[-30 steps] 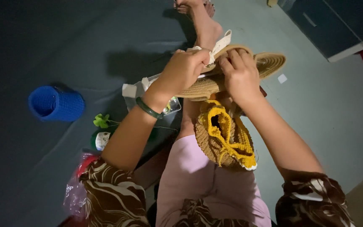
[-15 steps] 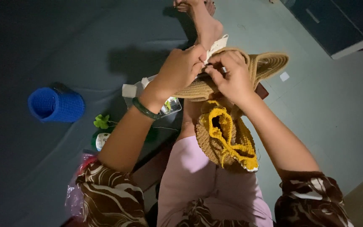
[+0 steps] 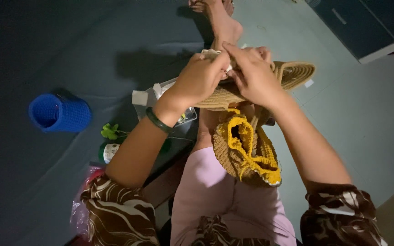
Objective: Attaching decorative crocheted elements and tassels to a woven straw bag
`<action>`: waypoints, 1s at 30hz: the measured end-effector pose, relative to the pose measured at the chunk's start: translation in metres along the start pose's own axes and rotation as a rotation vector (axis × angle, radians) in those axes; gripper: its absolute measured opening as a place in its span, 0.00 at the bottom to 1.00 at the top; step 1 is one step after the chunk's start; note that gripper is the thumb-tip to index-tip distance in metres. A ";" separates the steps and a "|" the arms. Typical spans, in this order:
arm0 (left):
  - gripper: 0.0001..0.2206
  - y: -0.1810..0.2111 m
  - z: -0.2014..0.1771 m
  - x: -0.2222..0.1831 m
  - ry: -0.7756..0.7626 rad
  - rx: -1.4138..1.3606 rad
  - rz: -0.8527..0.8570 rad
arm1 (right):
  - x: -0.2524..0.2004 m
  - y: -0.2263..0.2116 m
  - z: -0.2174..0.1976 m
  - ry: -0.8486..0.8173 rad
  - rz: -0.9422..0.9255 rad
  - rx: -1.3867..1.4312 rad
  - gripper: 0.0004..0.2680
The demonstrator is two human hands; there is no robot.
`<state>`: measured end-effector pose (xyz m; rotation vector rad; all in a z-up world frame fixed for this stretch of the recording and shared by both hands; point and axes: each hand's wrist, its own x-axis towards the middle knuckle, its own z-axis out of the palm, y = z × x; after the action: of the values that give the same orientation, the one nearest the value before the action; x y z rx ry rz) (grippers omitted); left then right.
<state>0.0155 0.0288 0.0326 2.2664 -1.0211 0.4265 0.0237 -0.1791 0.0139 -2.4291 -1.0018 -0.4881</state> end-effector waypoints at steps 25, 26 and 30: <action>0.08 -0.027 0.028 -0.035 -0.224 0.058 -0.031 | -0.025 0.019 0.004 -0.549 0.080 0.209 0.15; 0.09 -0.023 0.032 -0.041 -0.241 -0.016 -0.037 | -0.026 0.014 0.003 -0.558 0.085 0.265 0.18; 0.10 0.005 0.040 -0.066 -0.237 -0.093 -0.057 | -0.043 -0.014 0.000 -0.451 0.032 0.303 0.15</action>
<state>-0.0298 0.0368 -0.0297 2.2936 -1.0653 0.0845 -0.0156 -0.1944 -0.0025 -2.3143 -1.1150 0.2249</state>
